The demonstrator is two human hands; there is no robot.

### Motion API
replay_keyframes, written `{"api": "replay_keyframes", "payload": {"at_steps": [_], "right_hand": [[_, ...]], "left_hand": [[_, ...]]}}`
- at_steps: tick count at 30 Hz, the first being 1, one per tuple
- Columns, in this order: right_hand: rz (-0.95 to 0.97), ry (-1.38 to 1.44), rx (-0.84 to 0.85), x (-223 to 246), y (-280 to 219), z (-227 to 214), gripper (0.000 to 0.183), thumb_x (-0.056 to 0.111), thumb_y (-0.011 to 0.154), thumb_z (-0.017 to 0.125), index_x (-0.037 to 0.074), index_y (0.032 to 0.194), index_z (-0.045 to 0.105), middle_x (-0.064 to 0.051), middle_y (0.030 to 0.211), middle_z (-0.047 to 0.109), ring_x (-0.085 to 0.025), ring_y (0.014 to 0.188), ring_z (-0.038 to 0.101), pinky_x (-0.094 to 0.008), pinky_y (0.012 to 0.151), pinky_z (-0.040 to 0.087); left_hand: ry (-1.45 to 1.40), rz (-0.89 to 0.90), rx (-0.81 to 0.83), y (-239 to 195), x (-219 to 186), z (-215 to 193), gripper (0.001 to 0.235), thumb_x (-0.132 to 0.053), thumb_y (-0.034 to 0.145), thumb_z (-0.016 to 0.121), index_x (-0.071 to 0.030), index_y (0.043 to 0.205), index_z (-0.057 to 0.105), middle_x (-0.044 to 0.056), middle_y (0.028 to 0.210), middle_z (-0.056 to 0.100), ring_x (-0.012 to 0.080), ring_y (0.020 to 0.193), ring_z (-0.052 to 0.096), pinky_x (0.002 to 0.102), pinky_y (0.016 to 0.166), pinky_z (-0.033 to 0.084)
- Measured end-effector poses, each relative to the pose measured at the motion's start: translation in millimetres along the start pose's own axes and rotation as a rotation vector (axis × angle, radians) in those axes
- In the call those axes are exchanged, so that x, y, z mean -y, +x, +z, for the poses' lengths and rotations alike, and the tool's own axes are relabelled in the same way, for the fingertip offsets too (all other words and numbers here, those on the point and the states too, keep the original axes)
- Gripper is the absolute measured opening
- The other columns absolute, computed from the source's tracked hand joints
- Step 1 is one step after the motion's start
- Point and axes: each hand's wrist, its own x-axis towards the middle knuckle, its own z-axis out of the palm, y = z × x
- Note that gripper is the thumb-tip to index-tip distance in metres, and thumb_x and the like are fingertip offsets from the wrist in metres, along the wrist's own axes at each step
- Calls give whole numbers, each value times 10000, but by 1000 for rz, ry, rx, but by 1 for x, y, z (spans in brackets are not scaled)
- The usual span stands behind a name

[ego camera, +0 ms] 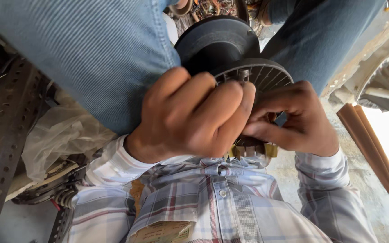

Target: The person manipulates a fan motor stator and rotor assembly by hand, handling internal components and wires while the device rests on their lap.

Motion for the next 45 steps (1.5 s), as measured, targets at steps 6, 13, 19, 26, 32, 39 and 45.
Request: {"api": "replay_keyframes", "payload": {"at_steps": [6,13,19,26,32,39,45], "right_hand": [[8,-64,59,5,9,-7,131,117,831,794,4,841,731,-39,650,647,-95,505,567,-272,478,409],[-206,41,-80,-16,-10,-15,74,67,907,785,7,944,764,-57,773,668,-116,657,607,-282,593,424],[-331,40,-138,-22,-18,-7,78,75,944,761,10,987,769,-66,851,709,-130,764,662,-275,675,494],[-366,-47,-121,-28,-29,-1,117,57,928,768,-5,1026,776,-84,867,725,-124,759,664,-269,674,504],[-665,-224,-819,-64,-77,53,177,-23,1048,674,105,942,617,-48,777,562,-140,675,529,-291,622,457],[-671,-694,-681,-34,-112,97,322,53,849,811,84,1161,742,-58,738,498,-224,577,506,-377,531,420],[-556,-653,-713,-20,-112,118,405,77,862,812,55,1250,698,-94,806,546,-258,640,540,-387,581,449]], "left_hand": [[25,60,-128,1,-7,1,50,-82,925,749,-56,885,763,-64,643,367,60,523,381,263,518,231],[-25,-77,122,0,-52,-24,370,-382,996,791,-88,794,694,-42,647,402,99,546,437,307,521,277],[-237,-69,258,-20,-121,-40,269,-238,971,752,-25,1134,731,0,841,508,137,767,541,317,659,381],[112,69,387,-58,-152,-28,249,-140,906,649,-44,1126,715,-4,804,498,135,735,538,296,627,398],[34,125,392,-89,-169,-38,76,-134,877,650,-97,942,661,14,834,504,157,758,542,319,647,421],[14,50,185,-81,-151,-72,202,-203,886,754,-123,786,597,45,762,469,217,738,562,385,630,432],[42,-14,50,-35,-108,-69,229,-195,865,792,-88,747,628,70,781,506,228,732,572,404,619,449]]}}
